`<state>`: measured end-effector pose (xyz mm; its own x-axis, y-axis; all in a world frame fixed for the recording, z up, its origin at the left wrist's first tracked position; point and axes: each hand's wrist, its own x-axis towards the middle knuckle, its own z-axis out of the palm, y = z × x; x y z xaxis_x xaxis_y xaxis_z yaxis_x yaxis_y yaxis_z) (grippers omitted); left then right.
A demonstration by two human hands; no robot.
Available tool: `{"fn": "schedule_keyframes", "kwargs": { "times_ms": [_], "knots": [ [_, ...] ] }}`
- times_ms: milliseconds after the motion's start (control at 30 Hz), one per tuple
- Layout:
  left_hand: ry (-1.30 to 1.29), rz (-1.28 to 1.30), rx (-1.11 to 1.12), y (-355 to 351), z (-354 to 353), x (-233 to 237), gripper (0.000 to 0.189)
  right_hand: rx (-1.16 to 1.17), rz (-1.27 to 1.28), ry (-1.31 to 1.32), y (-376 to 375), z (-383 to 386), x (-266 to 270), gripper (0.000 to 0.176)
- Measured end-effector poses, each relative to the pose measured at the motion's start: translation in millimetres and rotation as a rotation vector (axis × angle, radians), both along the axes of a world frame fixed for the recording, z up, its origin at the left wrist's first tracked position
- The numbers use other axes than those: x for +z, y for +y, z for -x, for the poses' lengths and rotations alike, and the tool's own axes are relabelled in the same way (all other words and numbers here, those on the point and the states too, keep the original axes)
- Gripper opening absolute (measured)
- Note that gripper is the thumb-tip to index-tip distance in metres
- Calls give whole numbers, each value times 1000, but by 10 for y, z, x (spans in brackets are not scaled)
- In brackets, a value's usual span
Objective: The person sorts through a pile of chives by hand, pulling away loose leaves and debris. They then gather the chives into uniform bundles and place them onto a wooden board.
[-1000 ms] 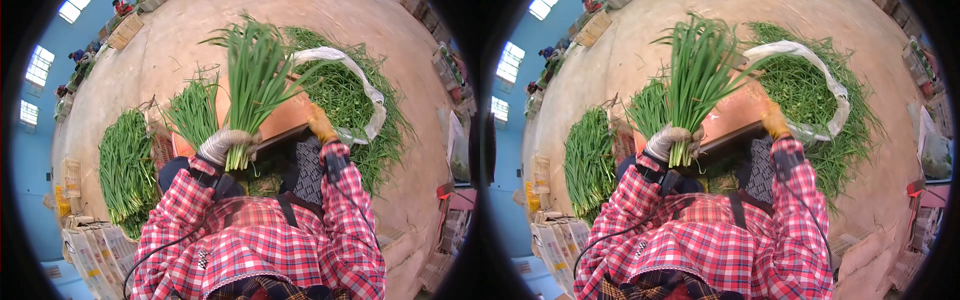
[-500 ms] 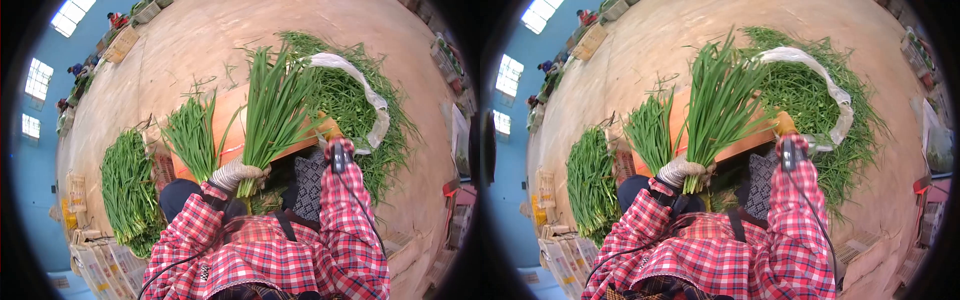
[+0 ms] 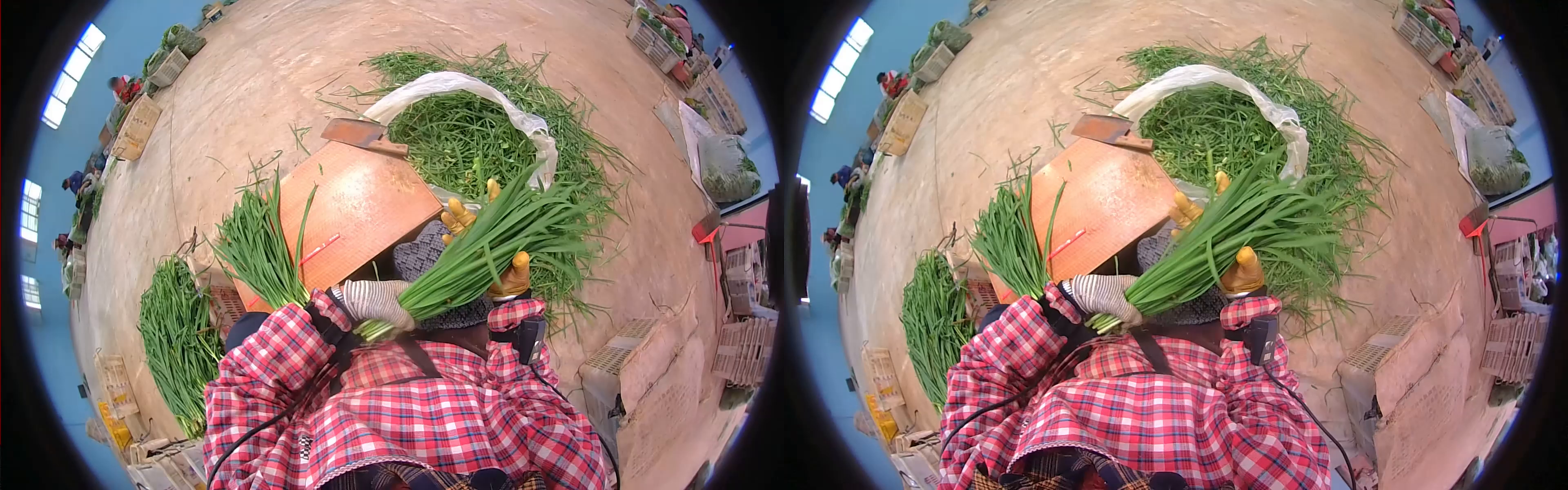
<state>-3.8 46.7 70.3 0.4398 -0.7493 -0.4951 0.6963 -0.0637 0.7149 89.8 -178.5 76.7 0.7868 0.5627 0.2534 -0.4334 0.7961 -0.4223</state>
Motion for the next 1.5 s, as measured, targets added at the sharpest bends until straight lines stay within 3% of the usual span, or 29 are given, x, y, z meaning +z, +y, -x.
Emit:
{"fn": "schedule_keyframes", "kwargs": {
  "times_ms": [167,267,300,367,400,467,567,633,667,767,800,833,900,1000,1033,1100,1133,1200,1233,1300,1400,1433,1500],
  "knots": [
    [191,87,11,20,56,-16,35,-115,-18,-63,-172,-42,79,118],
    [227,132,108,-68,1,191,37,-196,-44,-18,-221,-30,374,99],
    [153,119,93,-131,-56,196,43,-227,-50,3,-271,-56,481,94],
    [-10,89,93,-299,-238,380,62,-366,379,30,-434,-236,884,60],
    [-125,81,104,-404,-321,380,67,-413,378,-26,-505,-322,1056,46],
    [-403,46,163,-560,-458,402,77,-409,242,-134,-746,-492,1401,29],
    [-960,-121,406,-619,-585,561,85,-321,-101,-347,-1069,-555,2010,17],
    [-821,-107,440,-543,-542,683,76,-646,836,-392,-1323,-813,1994,10],
    [-758,-107,459,-467,-522,758,72,-589,1133,-505,-1413,-985,1815,13],
    [-629,-203,387,-269,-477,917,59,-307,288,-575,-1507,-866,1679,16],
    [-646,-170,400,-256,-470,895,52,-235,143,-292,-1596,-970,1517,22],
    [-618,-150,420,-245,-498,879,53,-648,962,-344,-1678,-1108,1379,24],
    [-595,-201,399,-271,-540,1008,63,-500,770,-392,-1628,-1170,1266,26],
    [-817,-171,555,-477,-708,1051,76,-448,963,-490,-1268,-856,1779,28],
    [-824,-78,581,-583,-760,1142,84,-278,1106,-451,-1118,-737,1912,30],
    [-879,81,650,-767,-936,1144,80,58,1146,-640,-814,-728,2047,29],
    [-821,190,613,-834,-987,1165,78,-2,1182,-986,-693,-767,2016,28],
    [-687,398,538,-930,-1032,1185,73,-108,986,-1622,-447,-826,1939,28],
    [-454,512,591,-884,-1164,837,65,-50,1011,-1522,-270,-921,1819,22],
    [-307,745,668,-982,-849,1162,58,132,1269,-994,17,-817,1977,32],
    [-194,653,758,-896,-658,1136,48,-112,1538,-1278,412,-1001,1709,52],
    [-187,595,820,-821,-676,1015,44,-71,1684,-1340,537,-956,1718,62],
    [-182,480,943,-636,-766,771,38,-434,1619,-1496,679,-832,1585,76]
  ]
}}
